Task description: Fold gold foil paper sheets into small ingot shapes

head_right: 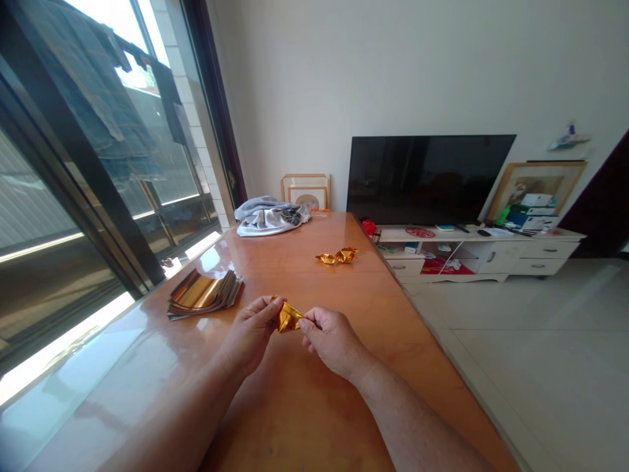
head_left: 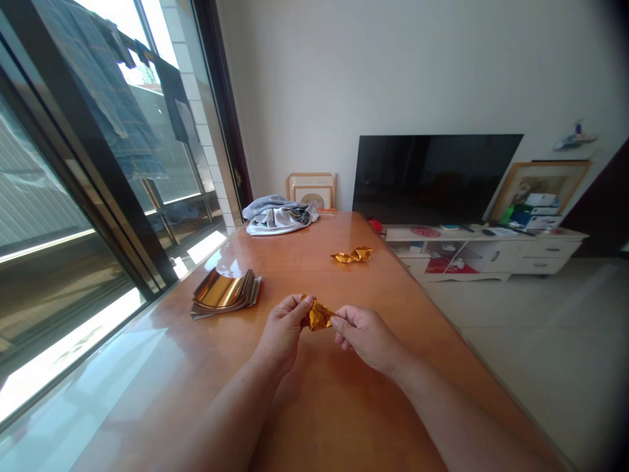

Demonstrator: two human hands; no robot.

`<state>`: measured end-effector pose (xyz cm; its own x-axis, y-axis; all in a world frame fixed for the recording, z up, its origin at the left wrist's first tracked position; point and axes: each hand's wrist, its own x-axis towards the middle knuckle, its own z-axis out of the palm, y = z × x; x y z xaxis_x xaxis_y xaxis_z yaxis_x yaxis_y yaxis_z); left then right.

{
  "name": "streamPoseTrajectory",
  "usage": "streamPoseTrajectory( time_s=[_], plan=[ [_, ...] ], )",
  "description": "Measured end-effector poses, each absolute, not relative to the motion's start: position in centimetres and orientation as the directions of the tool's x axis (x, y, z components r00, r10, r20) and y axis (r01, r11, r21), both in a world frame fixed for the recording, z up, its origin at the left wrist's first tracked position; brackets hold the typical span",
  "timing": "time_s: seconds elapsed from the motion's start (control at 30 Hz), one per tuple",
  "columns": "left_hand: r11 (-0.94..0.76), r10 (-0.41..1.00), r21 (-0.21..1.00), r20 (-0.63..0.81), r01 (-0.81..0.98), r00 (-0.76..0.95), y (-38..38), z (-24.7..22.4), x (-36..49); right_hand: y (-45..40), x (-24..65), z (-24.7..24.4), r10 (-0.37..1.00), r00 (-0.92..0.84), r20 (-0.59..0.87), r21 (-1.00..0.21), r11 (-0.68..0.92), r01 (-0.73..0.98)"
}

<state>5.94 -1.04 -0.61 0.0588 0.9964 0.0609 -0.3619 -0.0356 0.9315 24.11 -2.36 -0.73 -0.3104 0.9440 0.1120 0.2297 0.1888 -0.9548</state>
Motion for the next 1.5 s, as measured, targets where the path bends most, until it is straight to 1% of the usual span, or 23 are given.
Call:
streamPoseTrajectory(
  time_s=[0.23,0.33,0.43,0.53,0.6,0.7,0.73,0.8,0.9,1.07,1.27,1.4,1.5],
  plan=[
    [-0.003,0.996,0.906,0.041,-0.423,0.081,-1.2,-0.1,5.5,-2.4,24.3,-0.2,0.923,-0.369,0.107,-0.969,0.18,0.171],
    [0.012,0.994,0.908,0.034,-0.419,0.102,-1.2,0.2,5.3,-2.3,24.6,0.0,0.92,-0.376,0.111,-0.973,0.178,0.147],
    [-0.022,0.993,0.942,0.06,-0.334,0.104,-1.2,0.4,4.9,-2.2,24.9,0.1,0.921,-0.38,0.087,-0.973,0.16,0.164],
    [-0.112,0.985,0.973,0.136,-0.201,0.11,-1.2,0.4,4.7,-2.1,25.1,0.2,0.917,-0.389,0.088,-0.965,0.176,0.195],
    [-0.159,0.975,0.977,0.178,-0.14,0.135,-1.3,0.3,4.8,-2.0,25.0,0.3,0.912,-0.382,0.148,-0.965,0.217,0.146],
    [-0.19,0.968,0.979,0.198,-0.068,0.154,-1.7,0.1,5.4,-2.1,24.4,0.1,0.908,-0.351,0.229,-0.967,0.253,0.023],
    [-0.193,0.968,0.98,0.199,-0.05,0.155,-1.8,0.1,5.6,-2.1,24.2,0.0,0.912,-0.332,0.241,-0.966,0.257,0.004],
    [-0.192,0.968,0.981,0.195,-0.033,0.157,-2.1,0.1,6.2,-2.2,23.9,-0.2,0.927,-0.283,0.245,-0.964,0.264,0.032],
    [-0.162,0.973,0.985,0.169,-0.057,0.159,-2.4,0.2,6.6,-2.2,23.9,-0.5,0.946,-0.227,0.229,-0.956,0.263,0.131],
    [-0.107,0.974,0.984,0.132,-0.142,0.182,-2.4,0.2,6.5,-2.4,24.2,-0.2,0.95,-0.23,0.21,-0.953,0.252,0.169],
    [-0.108,0.971,0.989,0.127,-0.1,0.202,-2.5,0.2,6.2,-2.7,24.0,0.4,0.953,-0.253,0.167,-0.981,0.187,0.057],
    [-0.071,0.963,0.987,0.105,-0.144,0.248,-2.7,0.5,6.3,-2.7,24.1,0.5,0.96,-0.218,0.173,-0.981,0.188,0.048],
    [-0.067,0.978,0.983,0.098,-0.169,0.184,-2.9,0.7,6.6,-2.6,24.1,0.4,0.966,-0.172,0.194,-0.975,0.209,0.074]
  ],
)
